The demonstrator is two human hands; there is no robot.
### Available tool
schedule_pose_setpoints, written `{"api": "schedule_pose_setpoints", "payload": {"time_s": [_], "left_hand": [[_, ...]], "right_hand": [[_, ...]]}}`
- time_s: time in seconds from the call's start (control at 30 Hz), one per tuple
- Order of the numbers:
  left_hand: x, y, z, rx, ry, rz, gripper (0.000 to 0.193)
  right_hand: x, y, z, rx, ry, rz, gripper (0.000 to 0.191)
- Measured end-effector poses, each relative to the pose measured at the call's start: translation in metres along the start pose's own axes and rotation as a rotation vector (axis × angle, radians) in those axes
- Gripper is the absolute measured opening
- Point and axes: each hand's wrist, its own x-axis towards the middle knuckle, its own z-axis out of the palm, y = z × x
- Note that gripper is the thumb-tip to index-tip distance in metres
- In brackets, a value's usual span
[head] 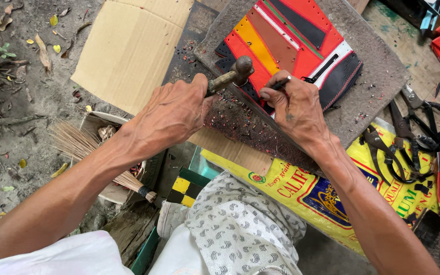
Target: The person sits at a low outdoor work surface and hammers a small fastener into a colorful leather piece, holding a punch-like tool in one hand and a mallet in the other, repositioning the leather between strikes.
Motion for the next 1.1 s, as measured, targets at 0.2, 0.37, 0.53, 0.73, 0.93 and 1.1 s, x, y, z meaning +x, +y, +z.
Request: {"api": "schedule_pose_setpoints", "payload": {"time_s": [0.2, 0.37, 0.53, 0.73, 0.93, 1.1], "left_hand": [[0.001, -0.003, 0.0, 0.013, 0.034, 0.064, 0.029], [0.005, -0.004, -0.002, 0.014, -0.019, 0.025, 0.028], [0.01, -0.005, -0.005, -0.024, 0.003, 0.093, 0.028], [0.013, 0.01, -0.023, -0.087, 0.035, 0.092, 0.032], [0.0, 0.038, -0.054, -0.287, 0.179, 0.225, 0.033], [-0.003, 0.058, -0.061, -0.255, 0.315, 0.43, 0.03]], "right_hand": [[0.003, 0.003, -0.002, 0.065, -0.038, -0.022, 0.014], [0.003, 0.006, 0.0, 0.019, -0.03, -0.032, 0.014], [0.003, 0.007, 0.003, 0.002, -0.016, -0.062, 0.013], [0.005, 0.007, 0.007, -0.074, 0.033, -0.138, 0.016], [0.006, 0.007, 0.009, -0.042, 0.041, -0.173, 0.013], [0.007, 0.009, 0.006, -0.047, 0.018, -0.191, 0.007]]}}
